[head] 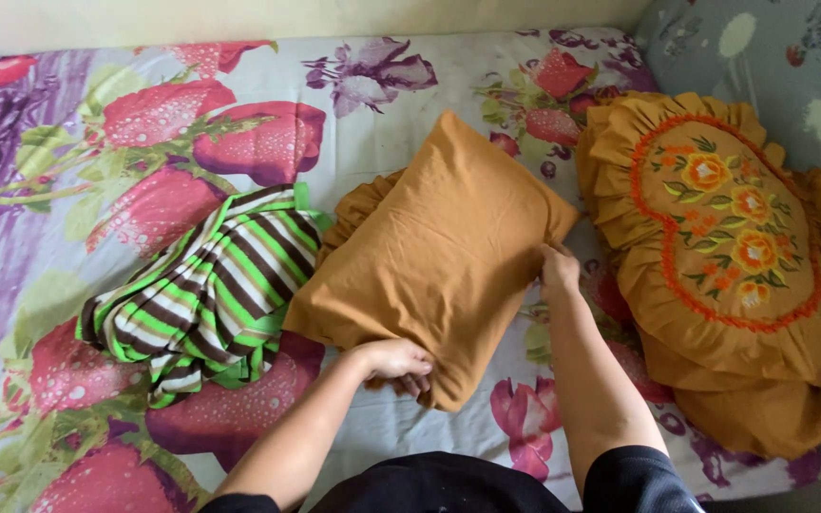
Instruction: Putting a pillow into a pillowcase and folding a striped garment on a bed.
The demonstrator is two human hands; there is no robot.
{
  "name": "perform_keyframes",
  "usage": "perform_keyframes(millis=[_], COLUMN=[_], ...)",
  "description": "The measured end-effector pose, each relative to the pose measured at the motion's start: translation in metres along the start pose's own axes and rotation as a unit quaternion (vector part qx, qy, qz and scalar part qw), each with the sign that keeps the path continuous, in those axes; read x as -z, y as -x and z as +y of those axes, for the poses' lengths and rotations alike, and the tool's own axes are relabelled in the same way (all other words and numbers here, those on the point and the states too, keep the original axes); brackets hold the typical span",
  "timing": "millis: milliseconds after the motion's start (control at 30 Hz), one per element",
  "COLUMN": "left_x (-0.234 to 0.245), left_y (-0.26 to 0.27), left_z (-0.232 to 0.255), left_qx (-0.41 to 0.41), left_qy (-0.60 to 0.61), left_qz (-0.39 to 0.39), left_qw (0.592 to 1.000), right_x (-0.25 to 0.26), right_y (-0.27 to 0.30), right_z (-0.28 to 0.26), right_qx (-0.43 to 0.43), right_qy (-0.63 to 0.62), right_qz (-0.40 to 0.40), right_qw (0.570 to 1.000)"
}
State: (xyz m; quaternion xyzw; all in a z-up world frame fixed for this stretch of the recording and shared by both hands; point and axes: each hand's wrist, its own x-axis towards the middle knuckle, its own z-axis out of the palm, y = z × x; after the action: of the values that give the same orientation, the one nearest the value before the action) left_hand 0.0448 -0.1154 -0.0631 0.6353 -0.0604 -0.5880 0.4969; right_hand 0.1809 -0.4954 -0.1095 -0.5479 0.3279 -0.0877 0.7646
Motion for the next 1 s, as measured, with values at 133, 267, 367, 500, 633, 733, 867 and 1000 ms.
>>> perform_keyframes(millis=[133, 267, 367, 500, 633, 733, 867, 1000], left_x=[0.014, 0.035, 0.047, 0.067, 0.102, 0.097, 0.1, 0.123], left_y=[-0.025, -0.004, 0.019, 0.024, -0.005, 0.016, 0.037, 0.021], left_z=[0.02, 0.054, 0.079, 0.09, 0.07, 0.089, 0.099, 0.072], left_qx=[-0.07, -0.152, -0.143, -0.046, 0.014, 0.078, 0.136, 0.146], left_qy=[-0.072, -0.11, -0.124, -0.192, -0.237, -0.239, -0.192, -0.157], left_qz=[0.023, 0.191, 0.322, 0.453, 0.477, 0.457, 0.42, 0.434], left_qw=[0.995, 0.964, 0.928, 0.869, 0.846, 0.853, 0.876, 0.875], right_x=[-0.008, -0.065, -0.104, -0.136, -0.125, -0.089, -0.037, -0.018], right_y=[0.019, 0.099, 0.115, 0.16, 0.184, 0.18, 0.156, 0.145], right_z=[0.01, -0.01, 0.018, 0.03, 0.01, 0.015, 0.035, 0.033], right_qx=[0.079, 0.113, 0.199, 0.397, 0.41, 0.412, 0.284, -0.099], right_qy=[0.195, 0.555, 0.61, 0.666, 0.612, 0.534, 0.486, 0.141], right_qz=[-0.022, -0.001, -0.017, -0.089, -0.253, -0.262, 0.007, -0.021], right_qw=[0.977, 0.824, 0.767, 0.625, 0.627, 0.69, 0.826, 0.985])
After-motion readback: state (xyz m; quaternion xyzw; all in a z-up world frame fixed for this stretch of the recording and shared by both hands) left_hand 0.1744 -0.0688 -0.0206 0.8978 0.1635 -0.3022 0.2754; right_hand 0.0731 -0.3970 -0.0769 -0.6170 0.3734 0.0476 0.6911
